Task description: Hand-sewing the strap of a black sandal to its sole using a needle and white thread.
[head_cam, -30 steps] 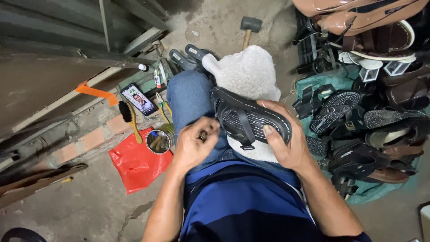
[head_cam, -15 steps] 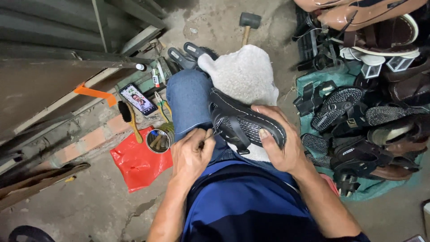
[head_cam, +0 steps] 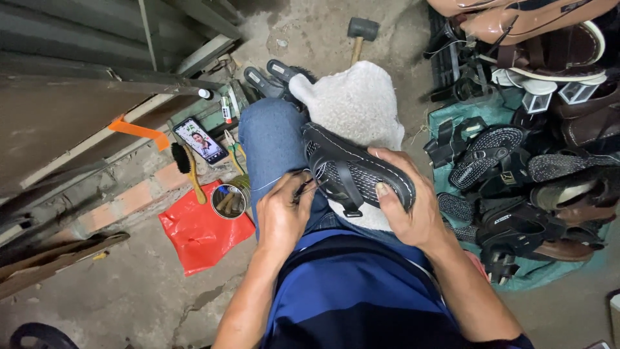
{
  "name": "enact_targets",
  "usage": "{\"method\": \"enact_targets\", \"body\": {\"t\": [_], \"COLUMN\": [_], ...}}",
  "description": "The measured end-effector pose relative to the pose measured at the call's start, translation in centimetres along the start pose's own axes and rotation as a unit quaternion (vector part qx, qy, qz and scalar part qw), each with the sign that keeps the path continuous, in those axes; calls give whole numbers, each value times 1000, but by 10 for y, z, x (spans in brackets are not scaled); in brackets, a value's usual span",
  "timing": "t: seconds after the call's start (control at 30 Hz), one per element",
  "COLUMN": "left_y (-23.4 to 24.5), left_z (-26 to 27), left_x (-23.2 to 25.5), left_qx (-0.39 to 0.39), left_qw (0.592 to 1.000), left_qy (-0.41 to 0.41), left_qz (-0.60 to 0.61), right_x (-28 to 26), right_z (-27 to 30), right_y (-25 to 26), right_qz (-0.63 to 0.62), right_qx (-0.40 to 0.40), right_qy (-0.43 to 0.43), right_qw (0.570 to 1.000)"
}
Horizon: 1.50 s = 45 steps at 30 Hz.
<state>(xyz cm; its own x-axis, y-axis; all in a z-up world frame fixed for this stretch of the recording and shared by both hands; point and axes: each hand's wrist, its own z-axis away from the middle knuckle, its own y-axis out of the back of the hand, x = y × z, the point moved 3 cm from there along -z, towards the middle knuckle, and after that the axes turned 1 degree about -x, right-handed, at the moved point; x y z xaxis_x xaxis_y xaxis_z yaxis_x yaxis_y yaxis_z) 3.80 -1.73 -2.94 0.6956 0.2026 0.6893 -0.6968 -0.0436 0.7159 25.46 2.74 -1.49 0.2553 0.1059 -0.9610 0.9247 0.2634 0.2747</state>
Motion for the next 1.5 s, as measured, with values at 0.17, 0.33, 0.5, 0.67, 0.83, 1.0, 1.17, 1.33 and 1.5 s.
{"method": "enact_targets", "body": {"t": [0.17, 0.33, 0.5, 0.67, 0.83, 1.0, 1.17, 1.33, 1.5], "left_y": [-2, 1, 11, 1, -2, -2, -8, -6, 1], "left_z": [-3, -3, 1, 1, -2, -5, -4, -6, -10], "left_x": [-8, -16, -10, -10, -9, 1, -7, -10, -8], "left_qx": [4, -7, -47, -18, -29, -24, -14, -19, -32], "left_qw": [998, 992, 998, 998, 996, 998, 999, 999, 996], "left_qy": [6, 15, 49, 35, 37, 35, 38, 25, 22], "left_qz": [66, 129, 12, -48, -73, -56, -13, 31, 82], "right_x": [4, 4, 3, -2, 1, 5, 4, 4, 7], "right_z": [3, 3, 1, 2, 3, 2, 2, 2, 3], "right_y": [-1, 0, 0, -3, 0, 0, 0, 2, 2], "right_qz": [7, 4, 11, 29, 35, 35, 26, 22, 24], "right_qx": [-4, -5, -10, -17, -15, -14, -16, -16, -24], "right_qy": [-7, -20, -10, -3, -6, -6, -13, -20, -15], "right_qw": [1000, 1000, 1000, 999, 999, 999, 999, 999, 999]}}
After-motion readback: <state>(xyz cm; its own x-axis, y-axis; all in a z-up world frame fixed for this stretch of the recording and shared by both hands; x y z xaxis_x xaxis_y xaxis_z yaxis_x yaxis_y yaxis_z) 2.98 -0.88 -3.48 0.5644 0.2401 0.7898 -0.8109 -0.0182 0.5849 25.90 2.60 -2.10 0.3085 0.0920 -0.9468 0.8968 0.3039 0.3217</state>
